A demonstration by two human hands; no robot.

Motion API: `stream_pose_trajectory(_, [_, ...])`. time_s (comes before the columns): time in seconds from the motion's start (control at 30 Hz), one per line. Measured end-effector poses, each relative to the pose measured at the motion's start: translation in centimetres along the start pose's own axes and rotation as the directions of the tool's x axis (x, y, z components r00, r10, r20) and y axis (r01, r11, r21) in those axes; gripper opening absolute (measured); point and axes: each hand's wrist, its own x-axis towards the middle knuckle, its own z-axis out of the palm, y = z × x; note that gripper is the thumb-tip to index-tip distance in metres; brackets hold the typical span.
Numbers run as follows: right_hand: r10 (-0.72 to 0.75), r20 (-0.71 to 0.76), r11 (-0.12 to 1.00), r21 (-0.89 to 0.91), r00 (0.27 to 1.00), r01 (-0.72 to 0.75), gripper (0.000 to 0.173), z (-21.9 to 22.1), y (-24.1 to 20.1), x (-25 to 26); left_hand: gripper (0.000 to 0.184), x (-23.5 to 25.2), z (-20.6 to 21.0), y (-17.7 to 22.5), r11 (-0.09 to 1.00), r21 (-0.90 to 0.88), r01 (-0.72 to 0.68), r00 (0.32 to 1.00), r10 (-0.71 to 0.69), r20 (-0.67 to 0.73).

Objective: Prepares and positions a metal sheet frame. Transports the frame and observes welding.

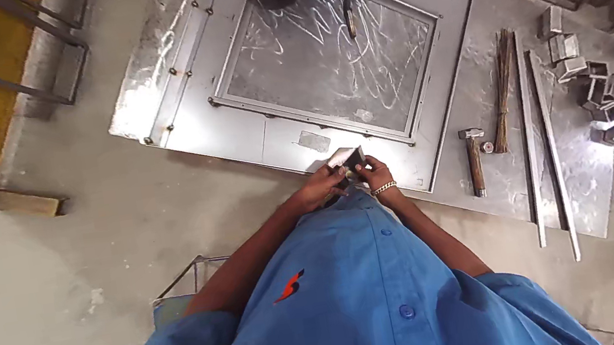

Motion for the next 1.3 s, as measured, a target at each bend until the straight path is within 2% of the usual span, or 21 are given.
stream_pose_trajectory(0.1, [-0.073,-0.011,0.995,-0.075,0.997,0.072,0.025,0.8,0.3,1.4,0.056,-0.1,-0.6,-0.4,1.0,-0.01,-0.022,0.998,0.021,-0.057])
stream_pose_trajectory(0.17, [-0.251,-0.06,0.953,-0.189,0.966,0.236,0.019,1.4,0.7,1.8,0.068,0.0,-0.5,0.5,0.991,-0.13,0.029,0.99,-0.047,-0.132])
stream_pose_trajectory(0.23, [-0.451,-0.079,0.854,-0.327,0.889,0.405,0.018,1.7,1.1,2.1,0.07,0.1,-1.1,1.2,0.971,-0.233,0.057,0.969,-0.109,-0.22])
stream_pose_trajectory(0.33, [-0.607,-0.001,0.655,-0.568,0.795,0.499,0.024,1.7,1.6,2.6,0.068,0.3,-2.2,1.6,0.942,-0.334,0.026,0.925,-0.149,-0.348])
stream_pose_trajectory(0.4, [-0.583,0.115,0.587,-0.626,0.805,0.514,0.026,1.7,1.7,2.9,0.06,0.8,-3.1,1.3,0.928,-0.372,0.016,0.921,-0.158,-0.356])
stream_pose_trajectory(0.43, [-0.535,0.176,0.594,-0.617,0.826,0.516,0.028,1.8,1.7,3.1,0.054,1.0,-3.9,0.9,0.925,-0.379,0.008,0.925,-0.152,-0.349])
stream_pose_trajectory(0.53, [-0.304,0.283,0.741,-0.53,0.91,0.412,0.035,2.3,2.0,2.6,0.042,1.0,-6.3,0.0,0.941,-0.339,-0.018,0.942,-0.098,-0.321])
stream_pose_trajectory(0.63, [-0.127,0.252,0.816,-0.524,0.959,0.245,0.085,3.1,2.0,2.5,0.051,1.2,-8.6,0.3,0.986,-0.165,-0.032,0.979,-0.002,-0.204])
stream_pose_trajectory(0.7, [-0.081,0.222,0.803,-0.563,0.972,0.195,0.098,4.0,2.0,3.1,0.059,1.2,-9.8,0.6,0.997,-0.08,-0.008,0.997,0.002,-0.079])
stream_pose_trajectory(0.73, [-0.064,0.208,0.786,-0.593,0.976,0.178,0.097,4.5,1.9,3.5,0.062,1.4,-10.4,0.5,0.998,-0.07,0.006,1.0,-0.008,-0.029])
stream_pose_trajectory(0.83, [-0.063,0.135,0.729,-0.671,0.989,0.138,0.078,5.8,1.5,5.0,0.068,2.0,-12.0,0.9,1.0,-0.027,0.012,0.999,-0.01,0.045])
stream_pose_trajectory(0.87, [-0.06,0.109,0.73,-0.673,0.992,0.118,0.075,6.2,1.3,5.4,0.069,2.1,-12.1,1.4,0.999,0.035,-0.003,1.0,0.002,0.02])
stream_pose_trajectory(0.93, [-0.088,0.041,0.74,-0.667,0.995,0.093,0.071,6.7,1.2,6.2,0.067,1.7,-11.9,2.8,0.969,0.246,-0.022,0.992,0.052,-0.118])
stream_pose_trajectory(1.0, [-0.144,-0.017,0.707,-0.701,0.989,0.091,0.068,7.2,1.4,7.6,0.061,1.4,-12.7,3.5,0.864,0.503,-0.003,0.957,0.148,-0.248])
stream_pose_trajectory(1.03, [-0.165,-0.03,0.674,-0.733,0.986,0.091,0.067,7.3,1.6,8.4,0.057,1.4,-13.5,3.4,0.779,0.627,0.023,0.94,0.196,-0.278])
stream_pose_trajectory(1.1, [-0.168,-0.025,0.557,-0.827,0.985,0.074,0.066,7.5,2.5,10.0,0.047,1.0,-15.3,2.3,0.532,0.843,0.076,0.923,0.282,-0.261])
stream_pose_trajectory(1.2, [-0.118,-0.025,0.39,-0.921,0.993,0.023,0.074,8.1,2.6,11.0,0.045,-0.9,-16.2,-0.2,0.168,0.969,0.179,0.963,0.17,-0.207])
stream_pose_trajectory(1.3, [-0.016,-0.052,0.379,-0.925,0.999,-0.042,0.074,8.6,1.7,11.2,0.044,-1.6,-16.7,-2.8,-0.065,0.992,0.106,0.986,0.134,-0.097])
